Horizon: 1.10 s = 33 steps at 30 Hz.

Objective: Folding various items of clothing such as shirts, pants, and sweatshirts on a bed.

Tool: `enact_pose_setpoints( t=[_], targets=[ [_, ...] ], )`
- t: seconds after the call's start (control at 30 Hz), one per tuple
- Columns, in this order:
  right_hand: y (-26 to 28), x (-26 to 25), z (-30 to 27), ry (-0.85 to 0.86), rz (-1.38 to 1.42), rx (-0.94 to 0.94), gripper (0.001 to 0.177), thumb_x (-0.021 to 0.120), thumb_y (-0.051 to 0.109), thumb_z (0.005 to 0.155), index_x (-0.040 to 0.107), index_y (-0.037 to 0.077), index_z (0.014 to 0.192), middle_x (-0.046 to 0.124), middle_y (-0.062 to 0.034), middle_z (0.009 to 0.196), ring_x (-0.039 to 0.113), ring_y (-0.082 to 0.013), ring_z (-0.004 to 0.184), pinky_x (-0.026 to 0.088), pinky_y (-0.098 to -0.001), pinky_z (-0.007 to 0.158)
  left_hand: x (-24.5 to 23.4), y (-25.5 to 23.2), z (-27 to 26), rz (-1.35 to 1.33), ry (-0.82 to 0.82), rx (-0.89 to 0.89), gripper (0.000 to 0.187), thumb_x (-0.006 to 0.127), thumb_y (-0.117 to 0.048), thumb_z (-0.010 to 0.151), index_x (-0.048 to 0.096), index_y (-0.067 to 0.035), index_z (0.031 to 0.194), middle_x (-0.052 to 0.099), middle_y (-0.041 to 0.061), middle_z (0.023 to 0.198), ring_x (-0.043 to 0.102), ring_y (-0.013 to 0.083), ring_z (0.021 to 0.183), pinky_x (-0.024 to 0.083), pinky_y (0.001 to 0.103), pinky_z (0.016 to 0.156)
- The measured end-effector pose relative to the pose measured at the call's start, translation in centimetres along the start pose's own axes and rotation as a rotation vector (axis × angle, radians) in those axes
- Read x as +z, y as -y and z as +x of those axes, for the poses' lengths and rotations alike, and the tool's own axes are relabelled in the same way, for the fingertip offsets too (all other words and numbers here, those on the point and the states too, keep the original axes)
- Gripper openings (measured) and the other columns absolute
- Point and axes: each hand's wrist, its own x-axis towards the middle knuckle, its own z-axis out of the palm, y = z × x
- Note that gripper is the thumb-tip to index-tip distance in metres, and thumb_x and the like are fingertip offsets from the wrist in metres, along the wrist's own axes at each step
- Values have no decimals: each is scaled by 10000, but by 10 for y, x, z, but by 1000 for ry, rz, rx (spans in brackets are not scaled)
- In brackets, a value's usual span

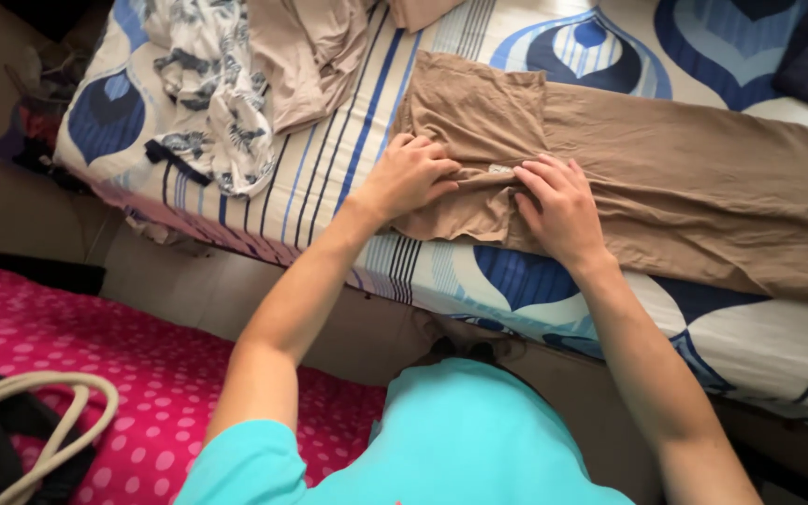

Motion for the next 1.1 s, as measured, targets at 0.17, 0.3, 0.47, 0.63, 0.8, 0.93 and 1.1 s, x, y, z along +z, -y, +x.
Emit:
enact_pose_setpoints(
  t=[0.17,0.3,0.47,0.63,0.8,0.93,1.1],
  targets=[
    [-22,19,-6,-79,-25,107,148,752,100,951,727,79,1095,707,-104,1160,620,-307,1222,448,-433,1124,36,52,4,3,-30,-114,165,646,-287,1035,712,-138,1011,746,79,967,717,274,957,557,434,826],
    [2,9,2,-205,-128,297,150,771,185,1005,730,42,989,715,-134,986,656,-331,1020,504,-447,946,33,57,6,-91,-102,-224,265,655,-362,998,700,-102,968,733,128,843,712,341,805,552,462,686],
    [23,28,-12,195,-6,643,403,700,459,963,761,78,847,717,-164,738,713,-334,677,555,-444,639,18,48,-7,32,-195,-149,342,673,-427,953,704,-87,974,731,122,816,711,335,768,554,457,662],
    [22,32,-23,25,232,599,315,714,371,949,755,64,896,723,-162,773,725,-333,693,557,-455,629,22,62,-14,115,21,-318,409,681,-483,1011,681,-86,911,724,113,858,709,314,867,546,451,756],
    [47,-10,-1,101,4,652,303,737,399,953,752,98,987,758,-111,928,718,-289,963,555,-417,850,5,27,1,138,-173,-208,171,673,-240,1000,698,-82,1063,717,85,1113,697,260,1041,520,423,912],
    [15,14,-18,-110,-59,247,436,622,303,1067,615,68,1434,627,-162,1438,539,-353,1389,429,-504,1148,19,-30,10,-342,-250,-113,378,536,-180,1050,598,-77,1408,615,110,1455,597,270,1358,500,413,1170],
    [-67,5,-50,112,-387,400,582,440,391,1095,435,107,1604,389,-140,1668,331,-360,1532,188,-668,1204,72,-23,-6,93,-162,-103,663,561,-544,1008,473,-166,1546,319,118,1659,284,315,1536,233,575,1223]
  ],
)
